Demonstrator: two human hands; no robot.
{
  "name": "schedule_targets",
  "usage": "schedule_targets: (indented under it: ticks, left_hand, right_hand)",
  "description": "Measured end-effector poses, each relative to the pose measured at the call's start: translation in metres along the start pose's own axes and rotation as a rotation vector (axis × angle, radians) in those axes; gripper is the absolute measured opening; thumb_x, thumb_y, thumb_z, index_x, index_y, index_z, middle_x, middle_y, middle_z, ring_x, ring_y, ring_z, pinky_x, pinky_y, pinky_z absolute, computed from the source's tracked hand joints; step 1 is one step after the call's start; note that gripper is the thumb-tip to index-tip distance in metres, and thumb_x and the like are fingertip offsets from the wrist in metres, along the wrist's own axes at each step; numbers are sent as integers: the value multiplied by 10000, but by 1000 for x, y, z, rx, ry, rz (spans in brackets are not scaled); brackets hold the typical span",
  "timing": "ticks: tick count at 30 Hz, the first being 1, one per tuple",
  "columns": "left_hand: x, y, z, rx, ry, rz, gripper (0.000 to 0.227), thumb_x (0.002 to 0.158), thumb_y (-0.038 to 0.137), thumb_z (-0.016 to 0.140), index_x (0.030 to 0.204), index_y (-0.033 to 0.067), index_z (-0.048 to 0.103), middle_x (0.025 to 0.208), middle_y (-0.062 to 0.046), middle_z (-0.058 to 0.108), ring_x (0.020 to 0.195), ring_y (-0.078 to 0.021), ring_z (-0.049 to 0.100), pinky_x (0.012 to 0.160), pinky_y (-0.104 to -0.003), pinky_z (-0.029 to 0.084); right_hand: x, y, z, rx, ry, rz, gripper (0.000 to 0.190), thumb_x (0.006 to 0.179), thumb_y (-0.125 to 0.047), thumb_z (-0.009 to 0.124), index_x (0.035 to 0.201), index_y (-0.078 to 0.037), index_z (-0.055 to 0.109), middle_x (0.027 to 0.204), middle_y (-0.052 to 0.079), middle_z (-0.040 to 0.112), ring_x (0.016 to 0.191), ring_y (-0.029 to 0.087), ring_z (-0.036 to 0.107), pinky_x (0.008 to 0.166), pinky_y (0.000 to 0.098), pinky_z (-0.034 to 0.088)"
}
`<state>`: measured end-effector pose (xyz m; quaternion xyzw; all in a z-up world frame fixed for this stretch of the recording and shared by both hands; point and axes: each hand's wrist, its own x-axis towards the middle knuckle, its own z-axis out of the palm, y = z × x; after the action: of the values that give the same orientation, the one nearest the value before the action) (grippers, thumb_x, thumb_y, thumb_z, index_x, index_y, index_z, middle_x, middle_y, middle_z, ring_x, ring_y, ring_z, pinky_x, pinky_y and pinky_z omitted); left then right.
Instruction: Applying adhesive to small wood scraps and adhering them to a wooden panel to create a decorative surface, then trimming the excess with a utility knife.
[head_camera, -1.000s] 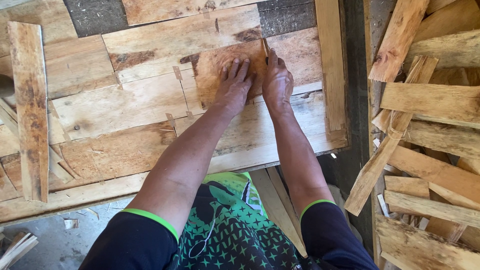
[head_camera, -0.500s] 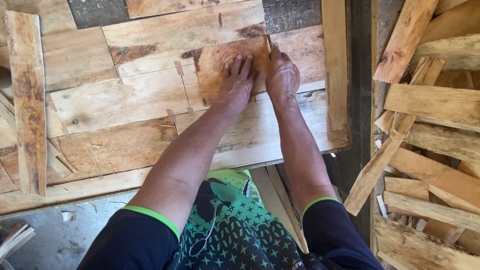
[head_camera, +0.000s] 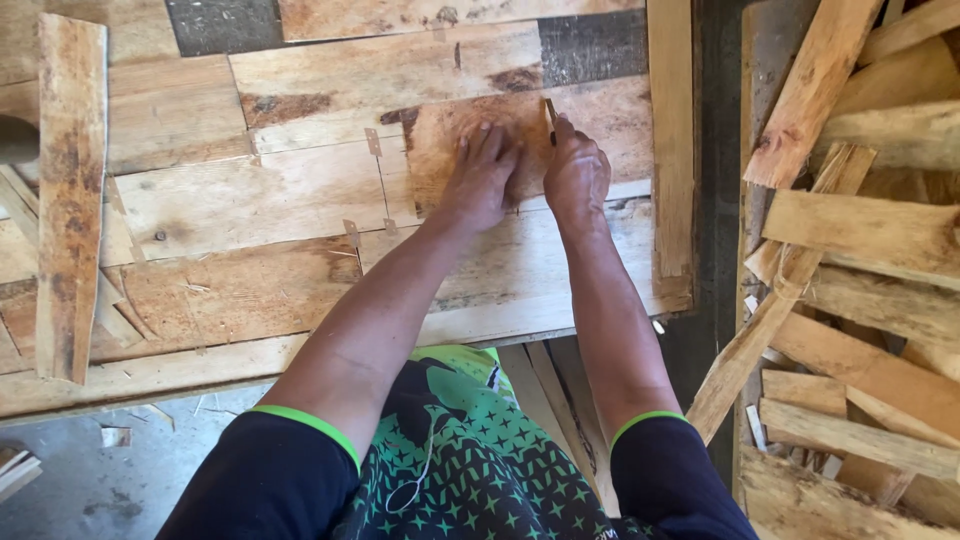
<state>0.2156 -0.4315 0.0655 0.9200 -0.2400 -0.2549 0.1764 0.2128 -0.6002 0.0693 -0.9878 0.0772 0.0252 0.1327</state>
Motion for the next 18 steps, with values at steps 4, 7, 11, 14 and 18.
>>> schedule_targets:
  ticks: [4, 7, 11, 14, 18]
  left_hand:
    - [-29, -24, 21, -229, 555, -146, 581, 865, 40, 753, 1381, 118, 497, 1422, -177, 458, 1354, -337, 429, 1158, -491, 368]
    - [-57, -31, 24, -277, 785, -401, 510, 836, 95, 800, 1267, 85, 529, 1235, -164, 540, 1194, -345, 536, 1017, -509, 457]
    - [-62, -48, 44, -320, 847, -679, 535, 763, 212, 860, 1172, 64, 548, 1094, -166, 574, 1064, -385, 564, 866, -539, 462]
    - [-47, -60, 65, -563, 869, -743, 493, 779, 220, 840, 1148, 50, 562, 1042, -159, 625, 993, -353, 625, 848, -487, 501]
    - [-27, -68, 70, -815, 857, -837, 444, 781, 187, 831, 1114, 18, 591, 955, -149, 680, 890, -305, 675, 805, -426, 527]
  right_hand:
    - [0, -3, -3, 43, -15, 37, 366, 893, -6, 640, 1253, -57, 684, 980, 233, 749, 892, 391, 745, 796, 469, 586]
    - [-3, -2, 1, 78, -11, 60, 313, 920, -22, 640, 1221, -80, 704, 973, 234, 750, 904, 403, 739, 812, 480, 577]
    - [-4, -4, 0, 125, 48, 62, 352, 885, -42, 668, 1232, -96, 701, 972, 238, 748, 920, 428, 721, 808, 513, 560]
    - [-6, -7, -3, 128, 44, 69, 348, 880, -65, 683, 1225, -106, 699, 976, 237, 744, 920, 433, 715, 799, 525, 552]
    - [-7, -9, -7, 111, 31, 60, 275, 925, -92, 681, 1199, -112, 707, 964, 248, 737, 911, 444, 710, 795, 536, 546]
